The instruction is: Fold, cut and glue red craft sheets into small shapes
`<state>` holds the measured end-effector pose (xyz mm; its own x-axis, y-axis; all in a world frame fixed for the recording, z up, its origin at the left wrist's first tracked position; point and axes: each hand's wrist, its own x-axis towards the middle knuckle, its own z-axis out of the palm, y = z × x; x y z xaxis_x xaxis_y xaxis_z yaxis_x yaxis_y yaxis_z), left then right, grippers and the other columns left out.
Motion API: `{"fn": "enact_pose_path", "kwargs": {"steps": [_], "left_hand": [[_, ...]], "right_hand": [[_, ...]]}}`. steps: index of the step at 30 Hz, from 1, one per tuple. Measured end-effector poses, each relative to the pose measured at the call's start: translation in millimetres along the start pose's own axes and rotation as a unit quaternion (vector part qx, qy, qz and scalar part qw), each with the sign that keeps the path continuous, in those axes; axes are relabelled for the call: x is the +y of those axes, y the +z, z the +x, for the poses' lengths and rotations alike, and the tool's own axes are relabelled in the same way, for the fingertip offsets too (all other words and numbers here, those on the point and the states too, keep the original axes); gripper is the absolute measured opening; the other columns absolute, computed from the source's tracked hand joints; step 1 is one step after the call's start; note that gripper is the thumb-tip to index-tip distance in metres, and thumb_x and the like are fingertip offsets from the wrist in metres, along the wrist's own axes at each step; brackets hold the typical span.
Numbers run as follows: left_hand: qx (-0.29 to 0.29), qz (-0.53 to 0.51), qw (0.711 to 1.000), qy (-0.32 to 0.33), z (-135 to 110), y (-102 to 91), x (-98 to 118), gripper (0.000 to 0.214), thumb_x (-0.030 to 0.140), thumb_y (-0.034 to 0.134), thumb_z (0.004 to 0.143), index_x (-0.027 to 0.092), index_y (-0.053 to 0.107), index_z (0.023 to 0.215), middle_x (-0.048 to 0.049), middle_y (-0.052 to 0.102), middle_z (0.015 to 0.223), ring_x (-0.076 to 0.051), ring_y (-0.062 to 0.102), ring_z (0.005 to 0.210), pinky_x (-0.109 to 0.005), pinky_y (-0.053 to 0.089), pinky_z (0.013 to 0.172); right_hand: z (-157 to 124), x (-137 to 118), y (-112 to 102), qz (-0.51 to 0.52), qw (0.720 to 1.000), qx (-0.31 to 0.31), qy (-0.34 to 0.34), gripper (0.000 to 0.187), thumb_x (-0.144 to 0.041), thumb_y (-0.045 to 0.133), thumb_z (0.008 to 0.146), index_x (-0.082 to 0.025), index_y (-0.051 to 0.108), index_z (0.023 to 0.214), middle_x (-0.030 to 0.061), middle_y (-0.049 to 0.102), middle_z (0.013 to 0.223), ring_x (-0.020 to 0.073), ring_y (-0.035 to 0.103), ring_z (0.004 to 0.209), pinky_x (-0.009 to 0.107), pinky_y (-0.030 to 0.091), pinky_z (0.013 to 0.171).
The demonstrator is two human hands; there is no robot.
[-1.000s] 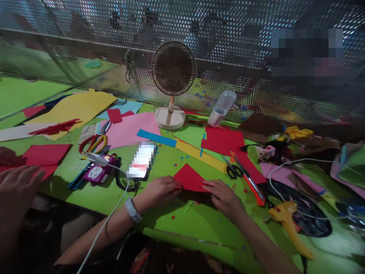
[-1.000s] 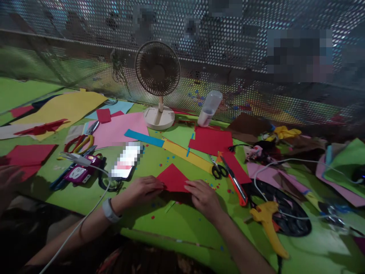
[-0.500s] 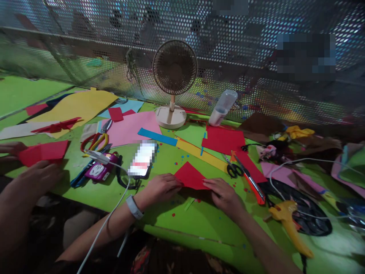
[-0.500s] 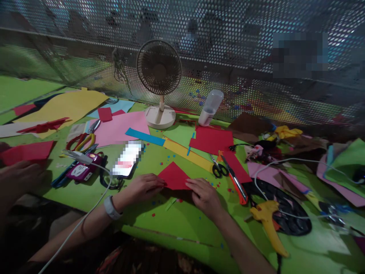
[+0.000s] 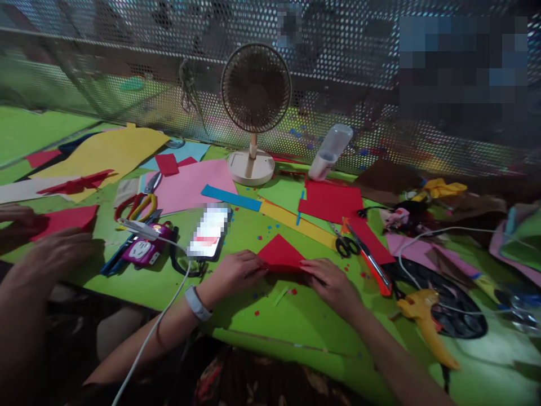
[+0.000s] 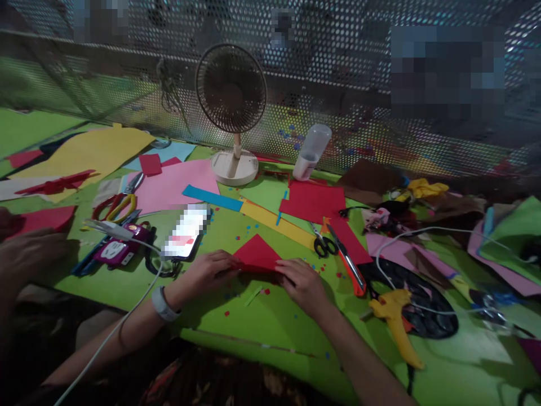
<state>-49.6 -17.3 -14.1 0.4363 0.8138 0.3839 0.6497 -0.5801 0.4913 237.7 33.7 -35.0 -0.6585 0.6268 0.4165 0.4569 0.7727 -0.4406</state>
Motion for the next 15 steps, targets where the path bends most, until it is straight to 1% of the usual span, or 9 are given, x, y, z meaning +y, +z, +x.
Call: {"fn": "enact_pose_path", "kwargs": {"steps": [2,5,8,10,11,13,15], "left_hand": [[-0.001,0.001,1.0,-0.013,0.6,-0.4,0.3,0.022,0.029,0.048,0.095,0.019,0.067,0.099,-0.0072,0.071,0.089,-0.017,0.066,0.085,-0.029,0.055,0.075],[0.001,0.006,0.999,-0.038,1.5,-0.6,0.3,0.022,0.03,0.049,0.095,0.017,0.067,0.094,-0.0081,0.07,0.086,-0.018,0.065,0.082,-0.031,0.054,0.071],[-0.003,0.016,0.999,-0.052,1.9,-0.2,0.0,0.02,0.03,0.05,0.095,0.018,0.066,0.091,-0.0073,0.07,0.085,-0.018,0.064,0.079,-0.031,0.054,0.068],[0.0,0.023,0.998,-0.063,1.1,0.3,-0.6,0.018,0.03,0.051,0.094,0.018,0.064,0.095,-0.0066,0.07,0.086,-0.018,0.064,0.077,-0.031,0.054,0.067],[0.018,0.03,0.997,-0.071,0.3,0.3,-1.1,0.018,0.031,0.052,0.093,0.019,0.063,0.101,-0.007,0.07,0.089,-0.019,0.065,0.078,-0.032,0.054,0.067],[0.077,0.05,0.993,-0.078,-1.9,-0.3,-2.1,0.026,0.028,0.053,0.093,0.019,0.056,0.117,-0.0093,0.07,0.1,-0.02,0.066,0.086,-0.034,0.056,0.071],[0.132,0.071,0.987,-0.05,-3.7,-1.9,-1.8,0.038,0.021,0.052,0.093,0.021,0.047,0.13,-0.0105,0.067,0.112,-0.021,0.064,0.1,-0.037,0.055,0.081]], "right_hand": [[-0.5,0.0,1.2,0.003,1.0,0.003,0.007,0.021,-0.019,0.054,0.092,-0.023,0.065,0.109,0.0077,0.071,0.108,0.0213,0.066,0.097,0.042,0.054,0.083],[0.6,-2.1,1.7,-0.002,0.999,0.023,0.032,0.015,-0.024,0.054,0.093,-0.022,0.067,0.1,0.0078,0.072,0.104,0.0216,0.066,0.093,0.042,0.054,0.082],[2.6,-4.8,0.7,-0.004,0.998,0.033,0.047,0.014,-0.026,0.054,0.093,-0.021,0.067,0.093,0.0075,0.072,0.1,0.021,0.066,0.09,0.04,0.053,0.08],[3.5,-5.5,0.0,-0.003,0.998,0.032,0.049,0.015,-0.026,0.053,0.093,-0.022,0.067,0.091,0.0073,0.071,0.1,0.0208,0.065,0.09,0.039,0.053,0.08],[3.7,-5.6,-0.2,-0.004,0.998,0.032,0.051,0.016,-0.027,0.053,0.094,-0.022,0.067,0.091,0.0074,0.071,0.1,0.0209,0.065,0.09,0.039,0.053,0.08],[3.8,-5.4,0.1,-0.008,0.998,0.031,0.055,0.017,-0.028,0.051,0.094,-0.022,0.067,0.089,0.0076,0.071,0.1,0.021,0.065,0.09,0.039,0.052,0.08],[3.8,-5.1,1.0,-0.014,0.998,0.032,0.058,0.018,-0.028,0.051,0.094,-0.022,0.066,0.086,0.0078,0.071,0.098,0.021,0.064,0.09,0.039,0.052,0.08]]}}
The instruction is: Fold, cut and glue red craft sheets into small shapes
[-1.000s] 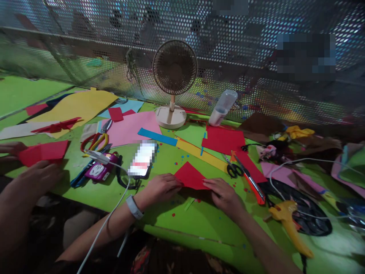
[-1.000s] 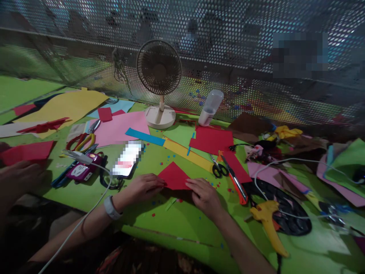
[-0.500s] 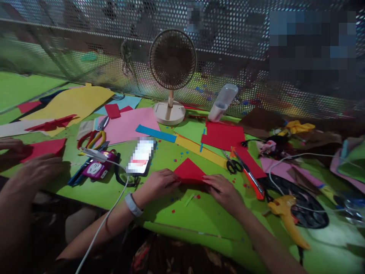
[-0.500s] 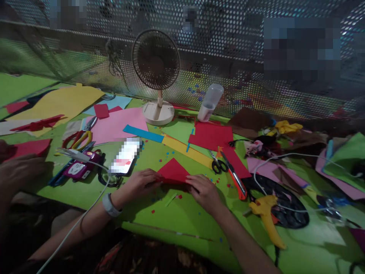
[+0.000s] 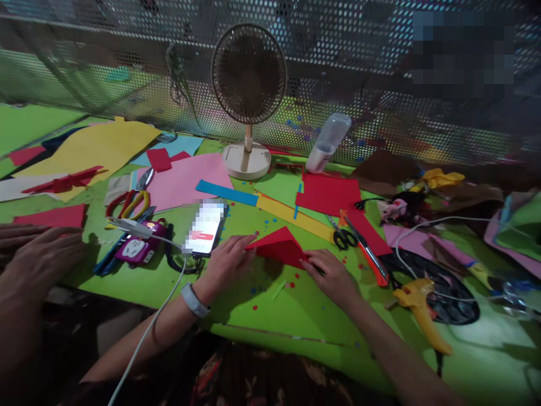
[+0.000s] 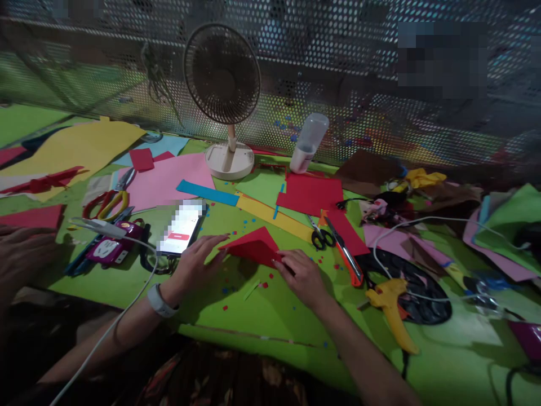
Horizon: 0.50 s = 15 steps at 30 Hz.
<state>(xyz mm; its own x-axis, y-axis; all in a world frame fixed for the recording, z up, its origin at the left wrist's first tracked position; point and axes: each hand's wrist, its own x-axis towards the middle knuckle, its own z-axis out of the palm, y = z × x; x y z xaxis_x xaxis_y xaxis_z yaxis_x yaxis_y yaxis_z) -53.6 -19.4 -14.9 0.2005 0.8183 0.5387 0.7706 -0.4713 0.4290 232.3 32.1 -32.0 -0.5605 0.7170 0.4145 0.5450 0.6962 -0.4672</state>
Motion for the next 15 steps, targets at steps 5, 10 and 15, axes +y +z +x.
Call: {"fn": "enact_pose_path", "kwargs": {"steps": [5,10,15], "left_hand": [[-0.127,0.018,0.98,0.15,1.5,1.1,10.8,0.062,0.031,0.053,0.093,0.021,0.026,0.148,-0.0109,0.05,0.143,-0.023,0.04,0.136,-0.042,0.035,0.111],[-0.247,0.037,0.958,0.138,1.7,14.9,18.9,0.092,0.065,0.046,0.086,0.013,0.01,0.153,-0.0167,0.022,0.157,-0.03,0.016,0.146,-0.049,0.015,0.118],[-0.274,0.029,0.952,0.13,0.7,18.9,16.2,0.091,0.069,0.04,0.086,0.015,0.011,0.153,-0.0162,0.023,0.156,-0.028,0.019,0.145,-0.047,0.013,0.118]], "right_hand": [[2.4,-0.7,3.8,-0.023,0.999,0.002,0.022,0.016,-0.029,0.052,0.094,-0.021,0.062,0.085,0.0088,0.069,0.101,0.0222,0.061,0.095,0.04,0.051,0.083],[5.4,0.8,7.6,-0.071,0.995,0.001,0.064,0.019,-0.036,0.053,0.092,-0.02,0.063,0.094,0.0114,0.065,0.11,0.0265,0.058,0.104,0.047,0.049,0.089],[2.8,2.8,8.6,-0.089,0.992,-0.013,0.085,0.032,-0.039,0.051,0.092,-0.018,0.06,0.115,0.0134,0.063,0.116,0.0284,0.057,0.109,0.05,0.049,0.093]]}}
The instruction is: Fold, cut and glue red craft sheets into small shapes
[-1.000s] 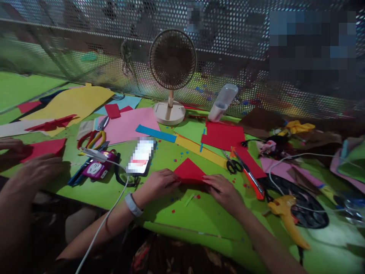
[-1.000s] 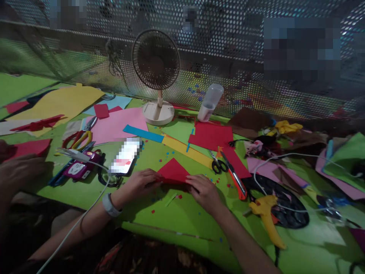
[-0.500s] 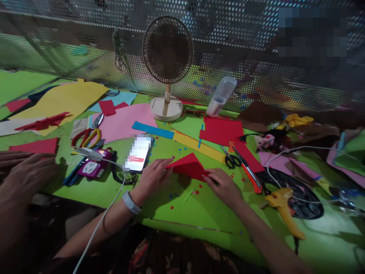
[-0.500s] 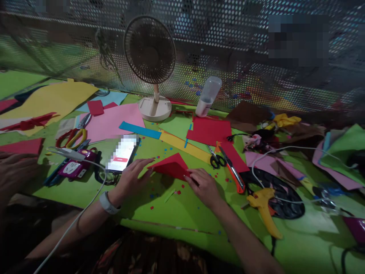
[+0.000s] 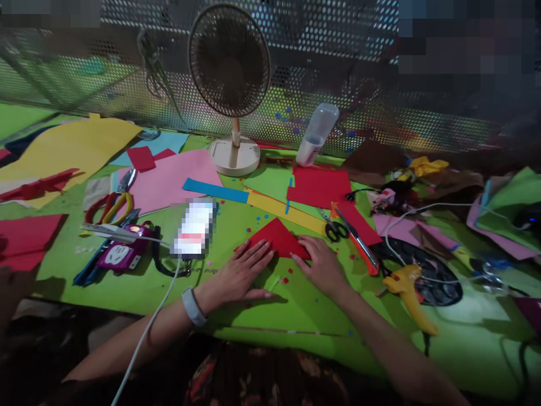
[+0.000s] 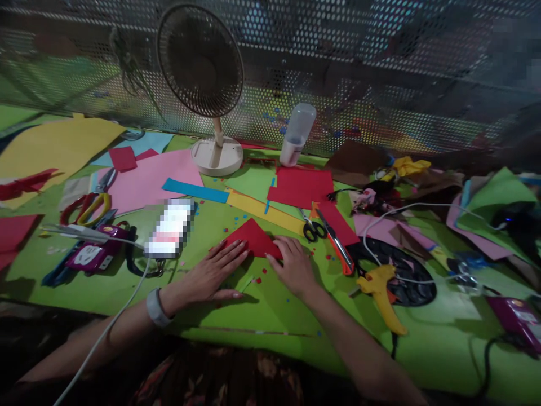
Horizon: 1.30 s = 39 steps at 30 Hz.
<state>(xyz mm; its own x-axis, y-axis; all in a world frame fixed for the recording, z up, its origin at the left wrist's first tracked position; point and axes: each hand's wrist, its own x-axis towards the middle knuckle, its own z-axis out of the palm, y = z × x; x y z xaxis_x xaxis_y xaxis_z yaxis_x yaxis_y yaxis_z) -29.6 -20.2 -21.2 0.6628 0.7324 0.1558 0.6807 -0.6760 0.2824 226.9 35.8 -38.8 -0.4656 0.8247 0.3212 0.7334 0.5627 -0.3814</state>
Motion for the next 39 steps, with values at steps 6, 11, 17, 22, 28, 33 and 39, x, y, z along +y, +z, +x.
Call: {"fn": "enact_pose_path", "kwargs": {"steps": [6,11,17,22,28,33,39], "left_hand": [[-0.022,-0.003,1.0,-0.001,0.7,1.1,0.8,0.092,0.07,0.039,0.085,0.012,0.014,0.152,-0.0161,0.023,0.156,-0.028,0.018,0.145,-0.046,0.009,0.118],[-0.02,-0.005,1.0,0.002,1.0,4.4,-0.4,0.091,0.07,0.039,0.085,0.012,0.018,0.152,-0.017,0.025,0.155,-0.028,0.02,0.145,-0.046,0.009,0.118],[-0.015,-0.002,1.0,-0.008,-0.1,6.1,0.1,0.092,0.071,0.04,0.085,0.011,0.019,0.151,-0.0174,0.027,0.155,-0.028,0.023,0.144,-0.046,0.012,0.118],[-0.013,0.005,1.0,-0.007,-4.4,-0.6,-2.5,0.088,0.07,0.039,0.086,0.014,0.019,0.151,-0.0148,0.03,0.154,-0.026,0.027,0.143,-0.042,0.016,0.117],[-0.024,0.035,0.999,-0.029,-14.7,-8.6,-5.4,0.086,0.069,0.037,0.087,0.013,0.021,0.151,-0.014,0.035,0.152,-0.025,0.031,0.141,-0.039,0.019,0.117],[-0.021,0.049,0.998,-0.041,-18.4,-13.8,-7.5,0.079,0.066,0.038,0.089,0.015,0.029,0.148,-0.0133,0.042,0.148,-0.025,0.041,0.136,-0.04,0.028,0.113],[-0.001,0.064,0.996,-0.065,-6.7,-13.3,-11.3,0.04,0.038,0.051,0.093,0.021,0.054,0.13,-0.012,0.056,0.136,-0.027,0.057,0.119,-0.042,0.047,0.095]], "right_hand": [[0.4,-9.2,-7.0,-0.03,0.999,0.022,-0.018,0.06,-0.043,0.051,0.092,-0.016,0.037,0.143,0.0175,0.049,0.139,0.0308,0.041,0.133,0.052,0.038,0.106],[-0.7,-25.3,-1.0,-0.039,0.975,-0.131,-0.174,0.076,-0.055,0.046,0.091,-0.011,0.024,0.15,0.0167,0.032,0.153,0.0281,0.025,0.143,0.05,0.028,0.114],[-2.3,-26.0,4.4,-0.047,0.968,-0.174,-0.176,0.074,-0.059,0.038,0.093,-0.011,0.029,0.148,0.0157,0.033,0.151,0.0271,0.029,0.142,0.052,0.025,0.115],[-2.1,-21.7,1.7,-0.059,0.97,-0.16,-0.173,0.066,-0.054,0.037,0.095,-0.012,0.034,0.146,0.0138,0.036,0.15,0.0254,0.033,0.14,0.052,0.028,0.114],[-1.8,-8.5,-1.8,-0.109,0.971,-0.092,-0.191,0.04,-0.031,0.047,0.097,-0.016,0.053,0.133,0.0106,0.055,0.136,0.0212,0.054,0.125,0.044,0.04,0.107],[-0.9,-1.6,-4.7,-0.131,0.96,-0.048,-0.242,0.03,-0.015,0.051,0.094,-0.015,0.063,0.121,0.0104,0.064,0.126,0.0197,0.064,0.11,0.041,0.048,0.101],[-1.8,-6.3,-8.4,-0.16,0.947,-0.029,-0.278,0.035,0.001,0.048,0.086,-0.009,0.065,0.115,0.0156,0.067,0.118,0.0223,0.066,0.103,0.041,0.052,0.095]]}}
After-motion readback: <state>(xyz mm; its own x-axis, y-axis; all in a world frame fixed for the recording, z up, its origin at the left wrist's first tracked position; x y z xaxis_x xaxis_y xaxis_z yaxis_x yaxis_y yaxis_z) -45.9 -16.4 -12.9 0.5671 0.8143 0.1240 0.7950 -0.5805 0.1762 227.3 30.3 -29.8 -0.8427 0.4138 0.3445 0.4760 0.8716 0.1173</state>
